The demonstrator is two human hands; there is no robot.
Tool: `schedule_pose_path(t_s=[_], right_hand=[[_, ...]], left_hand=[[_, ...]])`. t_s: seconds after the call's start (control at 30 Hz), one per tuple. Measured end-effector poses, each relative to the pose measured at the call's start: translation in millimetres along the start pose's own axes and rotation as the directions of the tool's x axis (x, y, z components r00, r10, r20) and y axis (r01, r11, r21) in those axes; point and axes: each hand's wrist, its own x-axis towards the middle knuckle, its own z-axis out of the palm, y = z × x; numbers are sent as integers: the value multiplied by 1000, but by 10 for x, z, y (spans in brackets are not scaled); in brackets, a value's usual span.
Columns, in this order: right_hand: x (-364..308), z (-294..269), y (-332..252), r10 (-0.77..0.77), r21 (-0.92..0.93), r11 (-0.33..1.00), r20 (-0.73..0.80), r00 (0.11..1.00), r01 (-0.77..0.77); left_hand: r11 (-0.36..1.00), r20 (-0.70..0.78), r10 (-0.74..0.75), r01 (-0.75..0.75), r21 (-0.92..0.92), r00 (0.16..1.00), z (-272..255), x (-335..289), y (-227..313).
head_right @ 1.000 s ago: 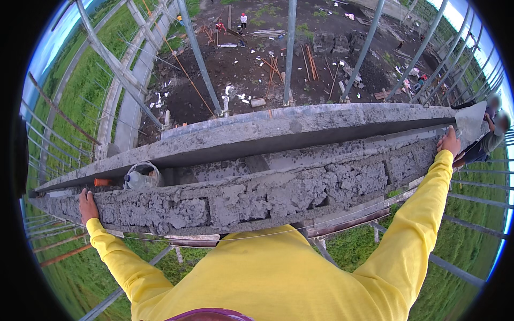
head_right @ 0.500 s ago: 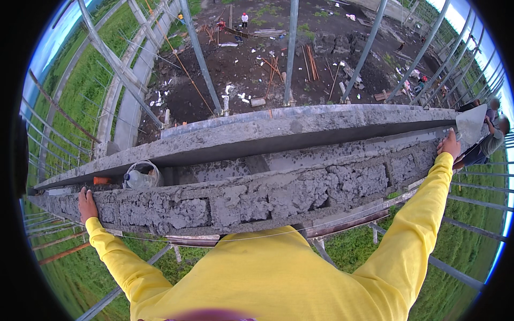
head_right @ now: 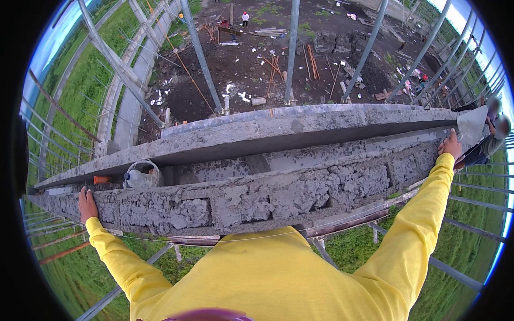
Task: The person uses a trowel to smooth wet concrete along a long beam on a construction site. The person repeatedly scrapes and levels the concrete surface, moving along the beam while maintaining a consistent finish.
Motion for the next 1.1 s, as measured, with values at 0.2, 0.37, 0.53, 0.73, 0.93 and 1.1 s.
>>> schedule_pose_path(t_s=[0.2, 0.37, 0.53, 0.73, 0.93, 1.1], right_hand=[[-48, 10, -33, 14, 31, 999, -17, 1000, -13], [-17, 12, -10, 9, 34, 999, -12, 1000, -8], [29, 0, 19, 19, -42, 999, -38, 999, -21], [28, -11, 15, 15, -39, 999, -16, 1000, -15], [5, -4, 6, -23, -35, 999, -7, 1000, 23], [-3, -9, 4, -26, 17, 1000, 2, 1000, 26]], left_hand=[[1000, -8, 12, -12, -1, 1000, -5, -18, 9], [1000, 1, -2, 2, 1, 1000, 2, -7, -5], [1000, -9, 8, -8, -6, 1000, 23, 20, -23], [1000, -4, -19, 19, 5, 1000, 1, -20, 9], [1000, -1, -3, 3, -15, 1000, 7, -10, -9], [1000, 0, -10, 10, -17, 1000, -43, -47, 60]])
